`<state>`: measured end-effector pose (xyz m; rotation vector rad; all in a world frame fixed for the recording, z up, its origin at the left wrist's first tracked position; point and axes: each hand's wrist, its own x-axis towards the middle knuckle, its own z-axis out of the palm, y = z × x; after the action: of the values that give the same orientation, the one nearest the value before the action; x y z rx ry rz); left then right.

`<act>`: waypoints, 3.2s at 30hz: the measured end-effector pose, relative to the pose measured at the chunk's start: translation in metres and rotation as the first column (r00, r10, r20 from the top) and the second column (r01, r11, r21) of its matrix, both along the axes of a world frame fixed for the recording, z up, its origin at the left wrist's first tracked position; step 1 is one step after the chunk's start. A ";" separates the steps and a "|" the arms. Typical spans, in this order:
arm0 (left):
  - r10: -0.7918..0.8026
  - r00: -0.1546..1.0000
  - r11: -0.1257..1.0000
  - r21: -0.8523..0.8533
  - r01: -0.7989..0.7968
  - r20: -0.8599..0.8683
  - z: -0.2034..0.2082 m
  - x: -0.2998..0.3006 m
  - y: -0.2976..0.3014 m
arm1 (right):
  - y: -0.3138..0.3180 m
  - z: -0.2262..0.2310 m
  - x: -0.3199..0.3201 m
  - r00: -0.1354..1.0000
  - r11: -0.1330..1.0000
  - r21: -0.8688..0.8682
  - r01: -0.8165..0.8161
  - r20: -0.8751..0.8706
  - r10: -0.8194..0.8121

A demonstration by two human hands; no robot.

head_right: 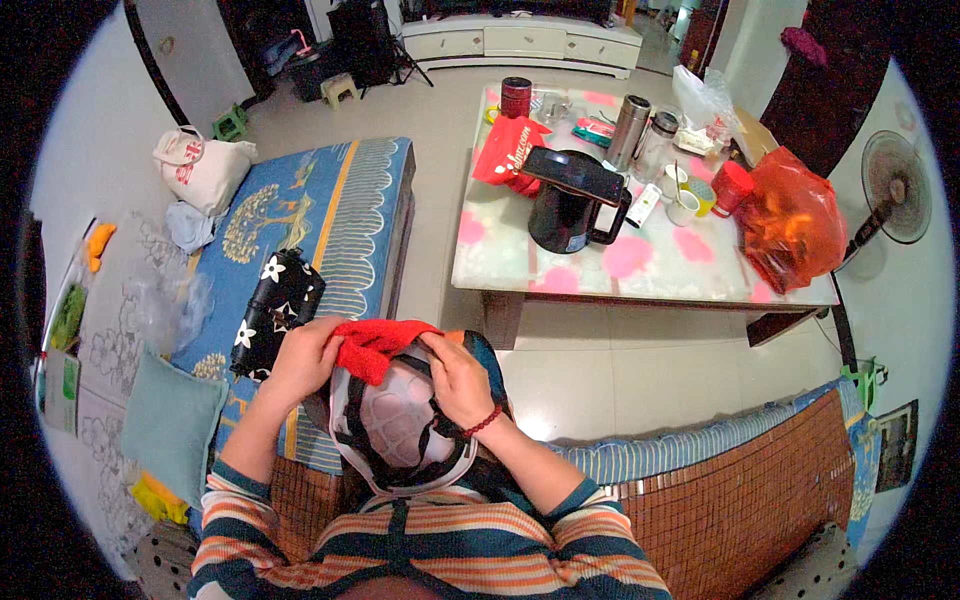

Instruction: The person wipes the exterior and interior of a motorcycle helmet and a handbag using a red cloth.

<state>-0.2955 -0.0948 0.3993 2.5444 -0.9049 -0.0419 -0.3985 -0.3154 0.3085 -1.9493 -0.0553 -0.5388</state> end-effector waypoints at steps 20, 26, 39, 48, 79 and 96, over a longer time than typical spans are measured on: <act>0.291 0.870 0.473 -0.730 -0.493 -0.399 -0.078 -0.089 0.035 | -0.003 0.006 -0.003 0.999 0.998 0.047 -0.038 -0.014 0.039; 0.217 0.943 0.723 -0.608 -0.328 -0.251 -0.039 -0.048 0.025 | 0.000 0.005 -0.007 0.999 0.999 0.026 -0.044 0.012 0.043; 0.065 0.897 0.213 -0.872 -0.441 -0.438 -0.014 0.016 0.030 | -0.003 0.010 -0.009 1.000 0.998 0.069 -0.012 -0.008 0.012; -0.548 0.810 0.135 -0.977 -0.163 -0.211 0.082 -0.002 0.011 | -0.001 0.011 -0.010 0.999 0.996 0.076 -0.037 0.017 0.036; -0.239 0.963 0.963 -0.093 0.252 0.125 0.032 -0.049 -0.039 | 0.005 0.075 0.061 0.919 0.879 -0.306 -0.366 0.030 0.393; -0.282 0.621 0.531 -0.658 -0.533 -0.731 -0.054 -0.001 0.037 | 0.014 0.060 0.051 0.973 0.951 -0.266 -0.159 0.122 0.197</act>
<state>-0.2968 -0.0573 0.3455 1.3526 -0.1922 -0.5040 -0.3472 -0.3016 0.3683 -2.1234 -0.4100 -0.5759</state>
